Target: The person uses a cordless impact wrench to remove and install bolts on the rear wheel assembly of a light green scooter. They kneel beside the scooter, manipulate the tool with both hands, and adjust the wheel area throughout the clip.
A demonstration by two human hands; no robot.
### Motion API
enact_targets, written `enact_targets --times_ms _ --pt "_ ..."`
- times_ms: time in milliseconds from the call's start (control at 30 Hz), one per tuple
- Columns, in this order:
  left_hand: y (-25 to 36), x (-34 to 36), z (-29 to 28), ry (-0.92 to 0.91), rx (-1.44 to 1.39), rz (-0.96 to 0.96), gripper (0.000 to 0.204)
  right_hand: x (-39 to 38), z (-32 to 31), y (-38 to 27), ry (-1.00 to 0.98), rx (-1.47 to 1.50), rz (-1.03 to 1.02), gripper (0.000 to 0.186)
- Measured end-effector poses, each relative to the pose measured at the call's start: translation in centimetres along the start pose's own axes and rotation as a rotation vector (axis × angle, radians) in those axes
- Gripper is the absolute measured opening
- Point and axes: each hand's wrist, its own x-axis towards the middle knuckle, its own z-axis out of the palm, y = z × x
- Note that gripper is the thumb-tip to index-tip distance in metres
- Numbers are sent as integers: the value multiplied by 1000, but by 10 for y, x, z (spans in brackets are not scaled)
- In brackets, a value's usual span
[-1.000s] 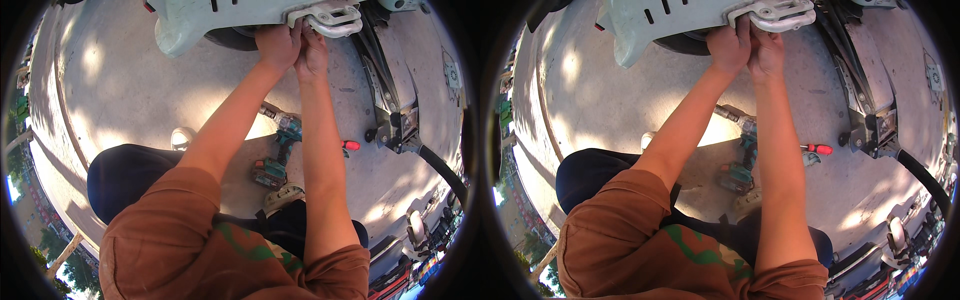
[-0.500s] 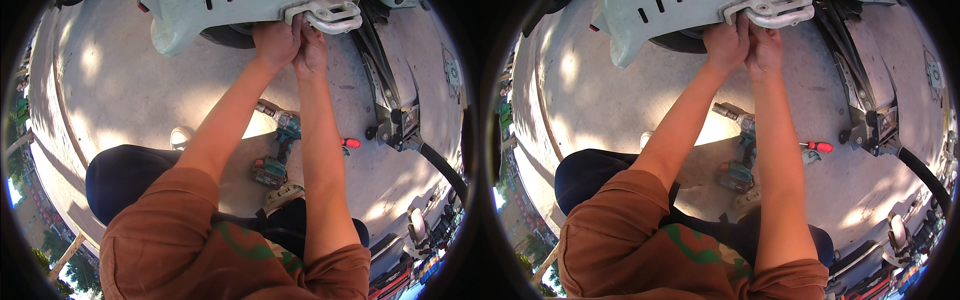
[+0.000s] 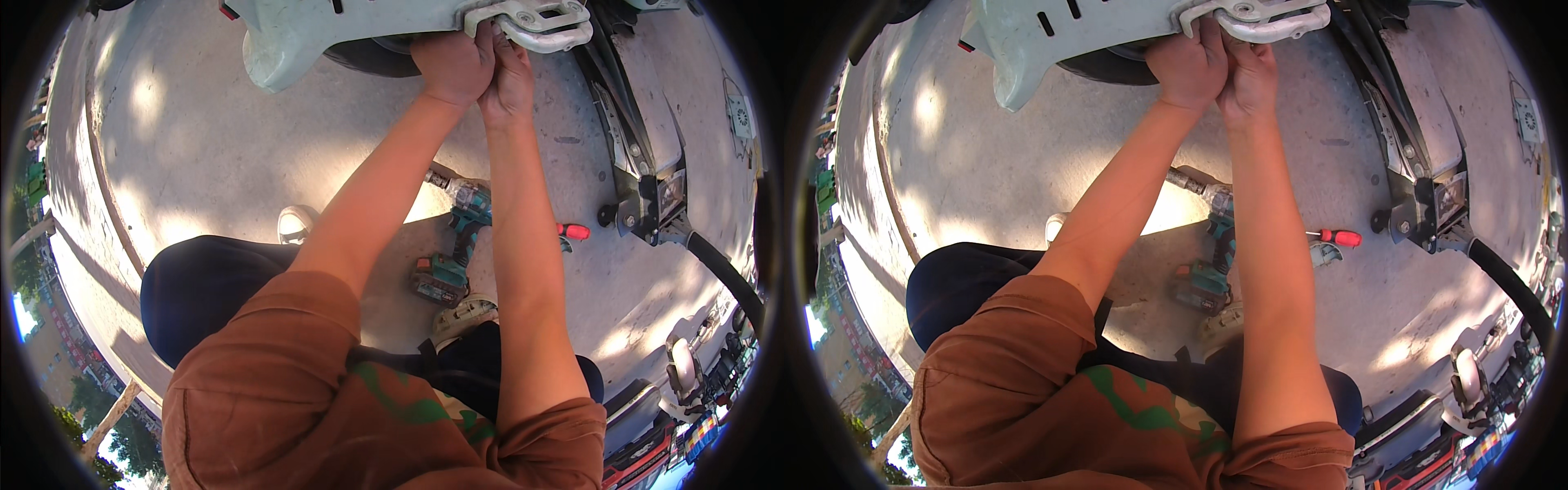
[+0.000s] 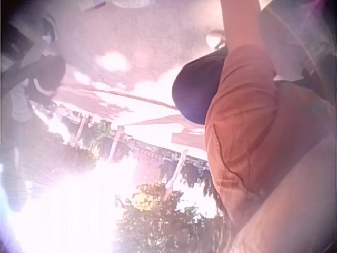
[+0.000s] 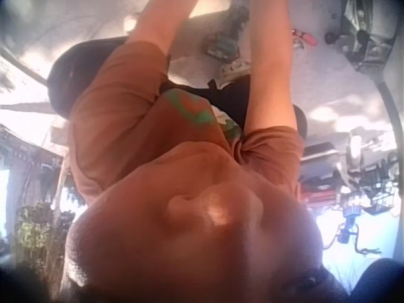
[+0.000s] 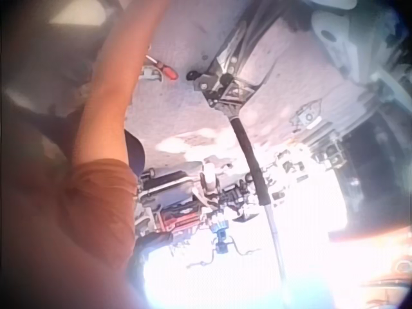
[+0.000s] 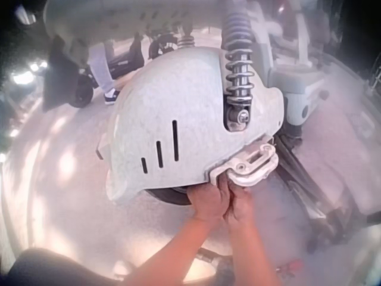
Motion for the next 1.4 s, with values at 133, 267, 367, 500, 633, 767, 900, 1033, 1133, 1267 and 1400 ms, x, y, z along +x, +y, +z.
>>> enact_targets --times_ms 133,267,367,500,633,767,900,1033,1133,1267,1400 --pt "0 -1 -3 129 -91 80 29 2 -6 0 13 13 -4 29" --pt "-11 -3 -4 34 -118 85 31 7 -9 3 -10 40 -17 28" --pt "-12 0 -2 77 -109 148 28 5 -10 9 30 45 -50 37" --pt "-11 1 -4 25 -29 192 25 5 -14 9 96 27 -41 35" --pt "-3 4 -7 99 -52 206 22 6 -16 10 121 7 -30 34" --pt "-2 3 -5 -25 72 118 23 7 -17 9 136 -6 -23 34" --pt "-2 3 -4 -149 76 6 25 6 -14 11 108 24 -48 36" --pt "-8 2 -1 68 -116 95 28 8 -11 10 72 45 -57 38" --pt "-11 1 -4 60 -159 100 30 5 -1 7 39 76 -55 39" --pt "-4 5 -7 172 -120 209 32 5 -5 8 44 60 -50 40" --pt "-9 0 -3 63 23 165 32 5 -7 8 82 27 -43 39"
